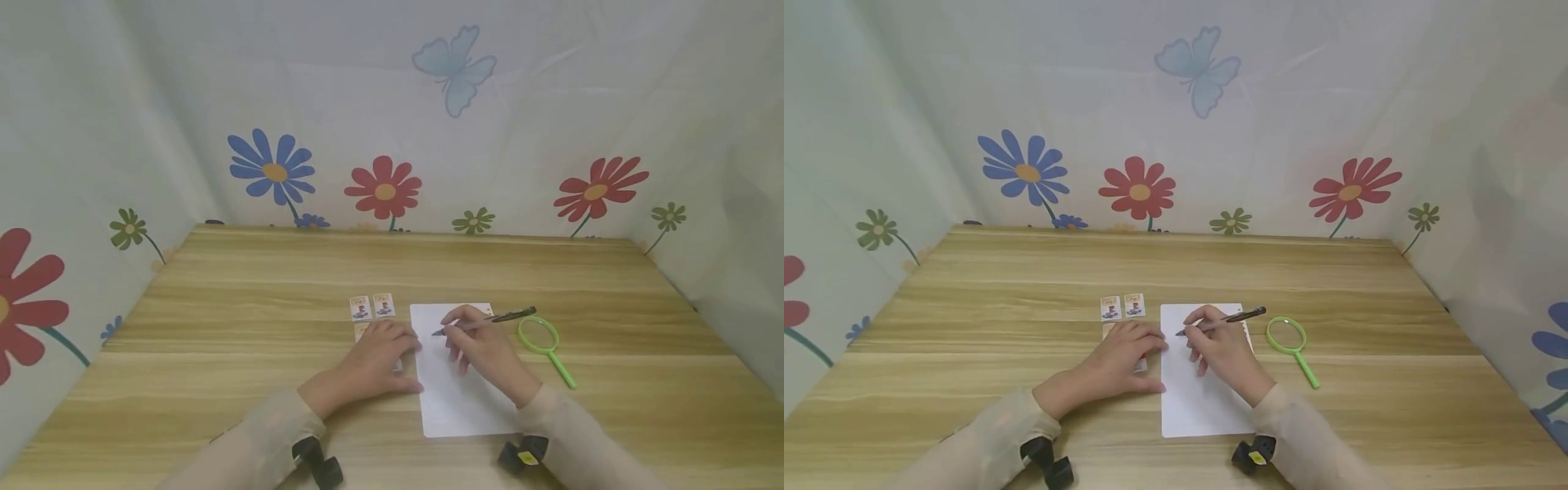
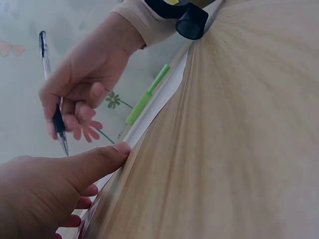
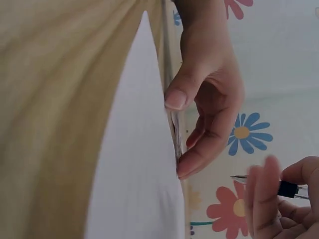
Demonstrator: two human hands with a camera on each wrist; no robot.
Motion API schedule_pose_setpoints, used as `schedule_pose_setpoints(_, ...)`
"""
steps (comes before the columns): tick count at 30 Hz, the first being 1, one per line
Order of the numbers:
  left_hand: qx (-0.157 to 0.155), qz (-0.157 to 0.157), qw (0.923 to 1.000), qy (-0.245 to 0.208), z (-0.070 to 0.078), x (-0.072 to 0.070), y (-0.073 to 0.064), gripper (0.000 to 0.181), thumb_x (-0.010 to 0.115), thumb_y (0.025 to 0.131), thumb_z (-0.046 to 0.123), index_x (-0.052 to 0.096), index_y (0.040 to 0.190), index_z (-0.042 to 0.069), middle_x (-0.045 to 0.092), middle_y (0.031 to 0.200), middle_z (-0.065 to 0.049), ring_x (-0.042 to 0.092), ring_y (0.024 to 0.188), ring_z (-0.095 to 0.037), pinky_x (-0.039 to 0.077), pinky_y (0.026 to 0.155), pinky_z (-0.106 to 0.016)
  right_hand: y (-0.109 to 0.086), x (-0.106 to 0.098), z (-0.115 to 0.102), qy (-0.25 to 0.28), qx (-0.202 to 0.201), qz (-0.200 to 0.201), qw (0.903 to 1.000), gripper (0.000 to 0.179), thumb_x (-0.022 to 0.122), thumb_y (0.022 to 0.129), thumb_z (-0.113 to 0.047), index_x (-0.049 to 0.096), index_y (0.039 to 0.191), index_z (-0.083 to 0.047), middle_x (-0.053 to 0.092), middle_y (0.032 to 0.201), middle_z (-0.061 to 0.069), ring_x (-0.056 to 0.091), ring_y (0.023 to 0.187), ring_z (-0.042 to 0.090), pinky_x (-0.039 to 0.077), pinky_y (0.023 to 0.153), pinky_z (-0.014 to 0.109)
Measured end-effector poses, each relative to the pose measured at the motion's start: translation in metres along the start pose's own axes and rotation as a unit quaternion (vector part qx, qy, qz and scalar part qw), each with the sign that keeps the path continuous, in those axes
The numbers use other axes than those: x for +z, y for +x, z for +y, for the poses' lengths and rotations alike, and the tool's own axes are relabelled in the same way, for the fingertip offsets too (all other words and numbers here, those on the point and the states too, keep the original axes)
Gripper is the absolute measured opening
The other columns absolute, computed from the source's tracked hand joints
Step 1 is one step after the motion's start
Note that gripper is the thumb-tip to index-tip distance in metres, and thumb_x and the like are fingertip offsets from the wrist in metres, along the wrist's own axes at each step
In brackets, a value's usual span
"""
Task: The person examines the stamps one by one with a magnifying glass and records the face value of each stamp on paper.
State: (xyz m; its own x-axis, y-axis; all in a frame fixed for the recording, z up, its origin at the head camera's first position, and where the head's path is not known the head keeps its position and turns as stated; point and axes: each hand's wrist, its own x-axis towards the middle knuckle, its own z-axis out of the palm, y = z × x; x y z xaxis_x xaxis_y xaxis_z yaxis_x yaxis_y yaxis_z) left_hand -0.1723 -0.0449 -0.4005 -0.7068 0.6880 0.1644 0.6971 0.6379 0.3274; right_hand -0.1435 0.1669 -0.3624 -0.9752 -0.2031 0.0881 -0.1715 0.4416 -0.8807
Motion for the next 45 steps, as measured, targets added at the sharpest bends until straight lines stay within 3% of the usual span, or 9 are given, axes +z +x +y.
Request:
schedule_pose_setpoints(3,0.004,0.002,1.0000,-0.003,0.000,0.000,0.000,0.059,0.074,0.074,0.054,0.064,0.117,0.014,0.060,0.126,-0.001,0.047,0.126,-0.024,0.031,0.113,-0.045,0.001,0.002,0.004,0.014,0.030,-0.013,0.9994,0.020,0.051,0.096,-0.016,0.060,0.105,0.000,0.069,0.086,0.017,0.066,0.064,0.013,0.056,0.050,0.031)
schedule_pose_setpoints(6,0.008,0.003,1.0000,-0.003,0.001,-0.001,0.000,0.060,0.074,0.074,0.054,0.064,0.117,0.014,0.060,0.126,-0.002,0.047,0.126,-0.024,0.031,0.113,-0.045,0.002,0.001,0.011,0.026,0.033,-0.031,0.9986,0.021,0.050,0.097,-0.016,0.060,0.106,0.001,0.070,0.093,0.021,0.069,0.072,0.016,0.057,0.052,0.034)
schedule_pose_setpoints(10,0.009,0.003,0.9999,0.001,0.001,-0.001,0.000,0.059,0.074,0.074,0.053,0.064,0.117,0.014,0.059,0.125,-0.001,0.048,0.124,-0.024,0.031,0.112,-0.045,0.005,0.000,0.023,0.033,0.016,-0.038,0.9986,0.016,0.056,0.095,-0.014,0.058,0.101,0.001,0.067,0.083,0.023,0.066,0.064,0.017,0.056,0.049,0.036)
schedule_pose_setpoints(14,0.010,0.004,0.9999,-0.001,0.002,-0.002,0.000,0.060,0.075,0.073,0.054,0.064,0.117,0.014,0.059,0.124,-0.001,0.048,0.124,-0.023,0.031,0.112,-0.045,0.006,0.000,0.032,0.016,0.006,-0.027,0.9995,0.012,0.060,0.093,-0.012,0.058,0.097,0.000,0.063,0.070,0.018,0.058,0.050,0.015,0.052,0.045,0.032)
schedule_pose_setpoints(24,0.012,0.008,0.9999,-0.001,0.000,-0.001,-0.001,0.061,0.075,0.073,0.053,0.065,0.117,0.013,0.059,0.124,-0.001,0.049,0.123,-0.023,0.031,0.112,-0.045,0.007,0.008,0.042,-0.007,0.056,0.019,0.9983,0.013,0.056,0.094,-0.015,0.060,0.092,-0.003,0.059,0.063,0.008,0.055,0.051,0.015,0.050,0.044,0.027)
schedule_pose_setpoints(33,0.006,0.003,1.0000,0.004,-0.001,0.000,-0.001,0.061,0.075,0.073,0.054,0.064,0.118,0.014,0.059,0.125,-0.001,0.048,0.124,-0.023,0.031,0.113,-0.044,0.010,0.014,0.051,-0.081,0.019,0.082,0.9932,0.009,0.060,0.087,-0.009,0.063,0.079,-0.009,0.061,0.060,0.002,0.050,0.053,0.007,0.042,0.052,0.020)
schedule_pose_setpoints(45,0.002,0.000,1.0000,0.003,-0.002,0.001,-0.001,0.063,0.075,0.073,0.055,0.064,0.119,0.014,0.058,0.127,-0.001,0.047,0.126,-0.023,0.031,0.112,-0.044,0.011,0.014,0.051,-0.097,0.000,0.078,0.9923,0.012,0.059,0.086,-0.007,0.060,0.073,-0.010,0.059,0.059,0.001,0.049,0.053,0.007,0.040,0.052,0.019)
